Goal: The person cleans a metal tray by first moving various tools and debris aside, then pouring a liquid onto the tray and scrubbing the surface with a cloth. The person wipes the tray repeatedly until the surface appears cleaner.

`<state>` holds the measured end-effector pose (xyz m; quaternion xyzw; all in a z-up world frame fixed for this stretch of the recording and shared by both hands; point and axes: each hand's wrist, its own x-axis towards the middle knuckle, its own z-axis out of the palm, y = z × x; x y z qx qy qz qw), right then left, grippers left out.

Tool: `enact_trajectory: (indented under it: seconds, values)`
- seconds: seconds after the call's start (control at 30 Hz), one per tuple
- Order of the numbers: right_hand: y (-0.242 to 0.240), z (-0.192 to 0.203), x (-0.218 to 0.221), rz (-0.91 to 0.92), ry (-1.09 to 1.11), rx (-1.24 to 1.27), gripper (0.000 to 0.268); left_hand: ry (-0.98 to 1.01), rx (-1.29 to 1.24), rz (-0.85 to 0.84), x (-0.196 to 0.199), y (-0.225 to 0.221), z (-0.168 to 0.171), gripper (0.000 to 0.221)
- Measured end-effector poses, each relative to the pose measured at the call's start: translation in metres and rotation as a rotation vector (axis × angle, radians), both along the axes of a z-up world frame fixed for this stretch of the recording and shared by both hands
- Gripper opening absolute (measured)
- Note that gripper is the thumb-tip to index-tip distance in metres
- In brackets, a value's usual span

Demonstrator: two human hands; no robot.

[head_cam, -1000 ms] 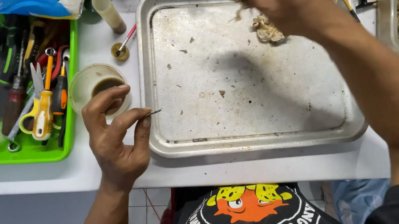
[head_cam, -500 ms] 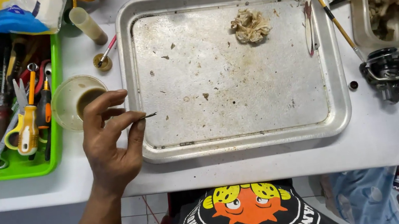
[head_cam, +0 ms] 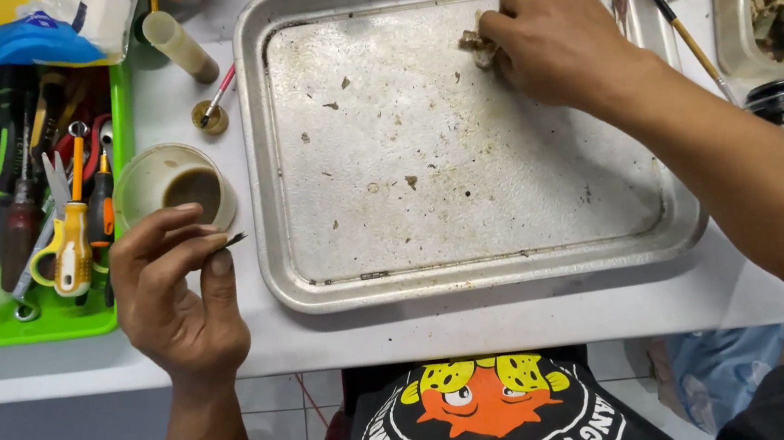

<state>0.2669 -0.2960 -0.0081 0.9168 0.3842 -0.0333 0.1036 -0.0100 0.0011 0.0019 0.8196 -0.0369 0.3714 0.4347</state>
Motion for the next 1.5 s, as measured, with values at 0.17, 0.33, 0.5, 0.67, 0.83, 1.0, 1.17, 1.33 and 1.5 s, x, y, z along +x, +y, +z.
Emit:
enact_trajectory:
  seconds: [0.17,0.33,0.5,0.67,0.83,1.0,1.17,1.33,1.5]
  values:
    - [-0.019,0.01,-0.01,-0.032,-0.157,-0.047,0.039,0.005,0.015,-0.002,-0.008,0.002,-0.009,0.005]
    - [-0.012,0.033,-0.059,-0.112,0.17,0.134,0.048,0.028,-0.033,-0.055,-0.009,-0.01,-0.019,0.008]
    - [-0.009,0.02,-0.105,0.21,0.252,0.291,0.014,0.001,-0.143,-0.167,-0.001,-0.016,-0.023,0.007]
    - [0.005,0.009,-0.115,0.323,0.287,0.351,0.016,-0.012,-0.095,-0.198,0.006,-0.027,-0.023,0.006]
    - [0.014,0.007,-0.121,0.467,0.242,0.438,0.032,-0.015,-0.084,-0.168,0.005,-0.024,-0.026,0.007]
    - [0.002,0.014,-0.128,0.497,0.342,0.403,0.035,-0.025,-0.088,-0.16,0.0,-0.016,-0.029,0.007]
    - [0.011,0.013,-0.133,0.515,0.303,0.5,0.022,-0.036,-0.125,-0.161,0.0,-0.014,-0.031,0.007]
    - [0.045,0.012,-0.14,0.638,0.274,0.461,0.014,-0.039,-0.161,-0.18,0.001,-0.018,-0.038,0.007]
    - [0.07,0.001,-0.144,0.748,0.343,0.478,0.011,-0.026,-0.197,-0.151,-0.001,-0.015,-0.037,0.009]
